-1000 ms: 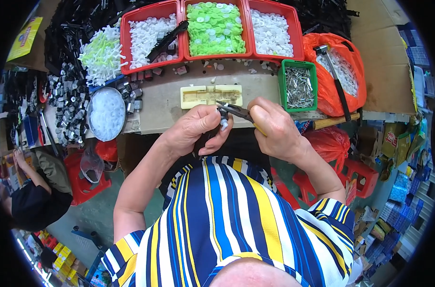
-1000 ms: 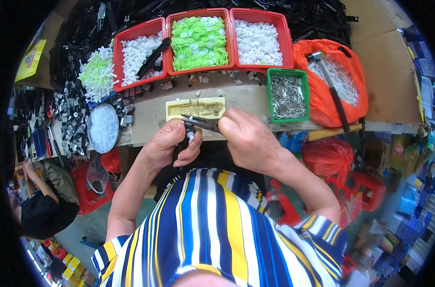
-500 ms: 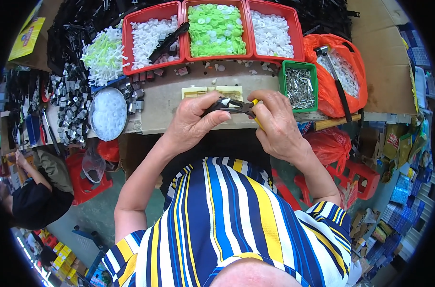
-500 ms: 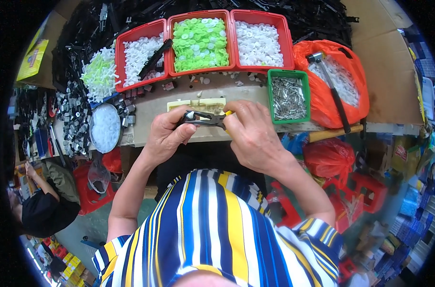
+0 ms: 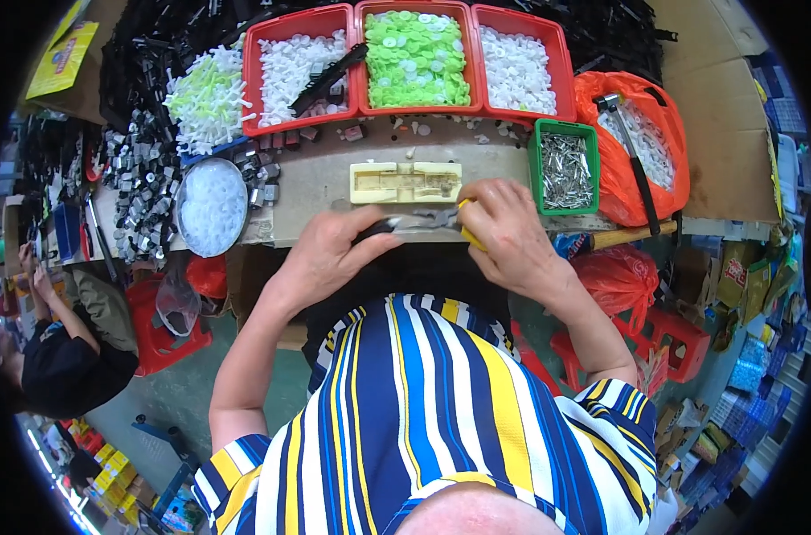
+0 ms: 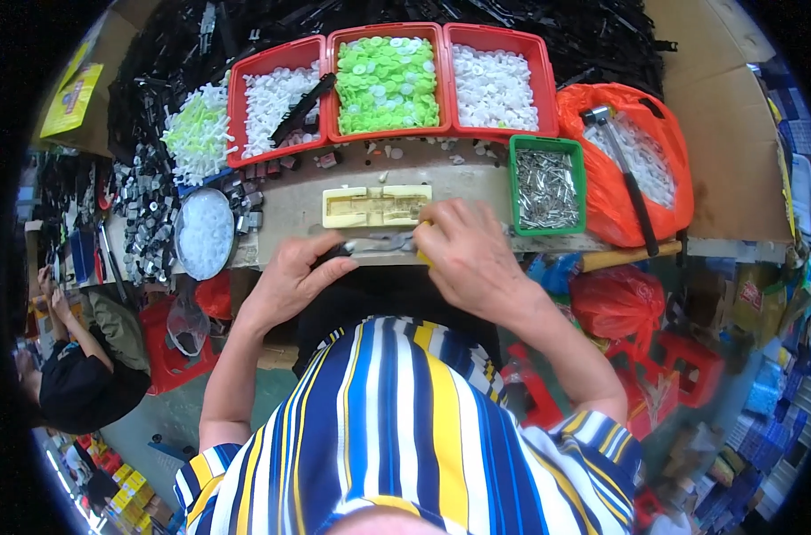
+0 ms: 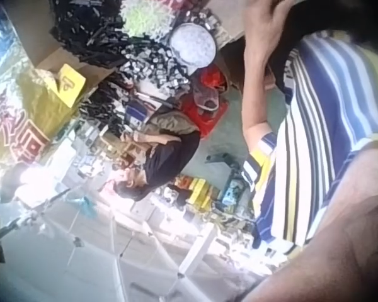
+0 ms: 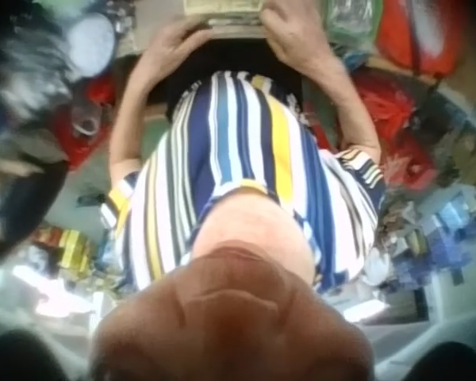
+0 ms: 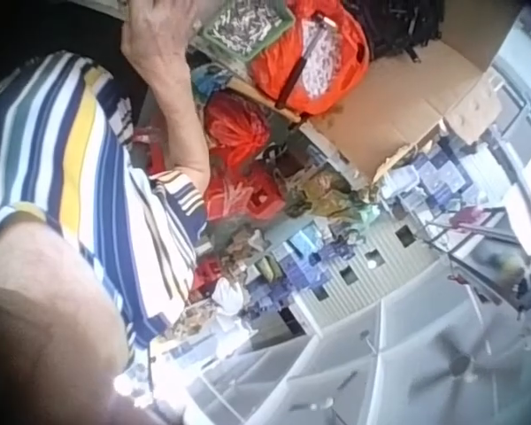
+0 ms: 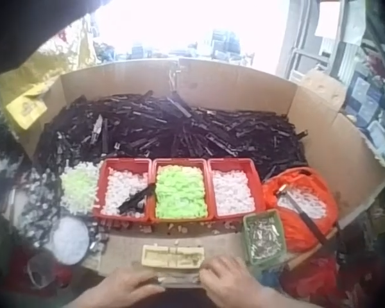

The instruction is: Assembling small plastic and metal components at a factory workbench using a manual fixture, hammer, and pliers.

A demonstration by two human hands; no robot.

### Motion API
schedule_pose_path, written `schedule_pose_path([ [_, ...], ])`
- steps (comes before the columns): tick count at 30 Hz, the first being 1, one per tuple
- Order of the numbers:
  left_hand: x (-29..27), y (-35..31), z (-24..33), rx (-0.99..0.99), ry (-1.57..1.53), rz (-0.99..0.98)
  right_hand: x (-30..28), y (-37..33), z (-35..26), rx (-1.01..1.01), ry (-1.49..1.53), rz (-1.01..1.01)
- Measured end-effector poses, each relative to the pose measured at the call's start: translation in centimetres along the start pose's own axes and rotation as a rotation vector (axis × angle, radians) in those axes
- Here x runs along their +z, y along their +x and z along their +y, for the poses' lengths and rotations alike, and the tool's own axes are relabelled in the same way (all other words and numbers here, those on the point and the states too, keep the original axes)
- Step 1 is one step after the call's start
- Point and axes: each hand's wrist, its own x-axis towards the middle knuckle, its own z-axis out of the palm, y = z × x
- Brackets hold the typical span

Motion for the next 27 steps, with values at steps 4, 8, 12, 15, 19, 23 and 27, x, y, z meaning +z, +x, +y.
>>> schedule_pose_path([
  [4,-2.3,-5.2,-1.6,-0.311,0.549,-0.182,2.0,-0.5,3.4,0.174,-0.21,-0.023],
  [8,-3.0,-8.5,-4.4,-0.183,0.715,-0.038,2.5,-0.3,4.3,0.247,-0.272,-0.071],
  [12,-3.6,-5.2,-2.2,-0.208,0.511,0.064,3.1,-0.2,4.6,0.256,-0.346,-0.101],
  [15,-4.0,-0.7,-2.8,0.073,0.602,0.352,3.4,-0.7,5.1,0.271,-0.345,-0.107],
  [19,-5.8,5.5,-4.1,0.168,0.707,0.656,2.4,-0.9,4.1,0.313,-0.316,-0.114],
  [23,-6.5,8.8,-6.4,0.253,0.811,0.712,2.0,-1.6,3.9,0.334,-0.28,-0.114],
  [27,-6.4,8.9,-6.6,0.298,0.828,0.706,1.9,-2.0,3.7,0.326,-0.254,-0.085],
])
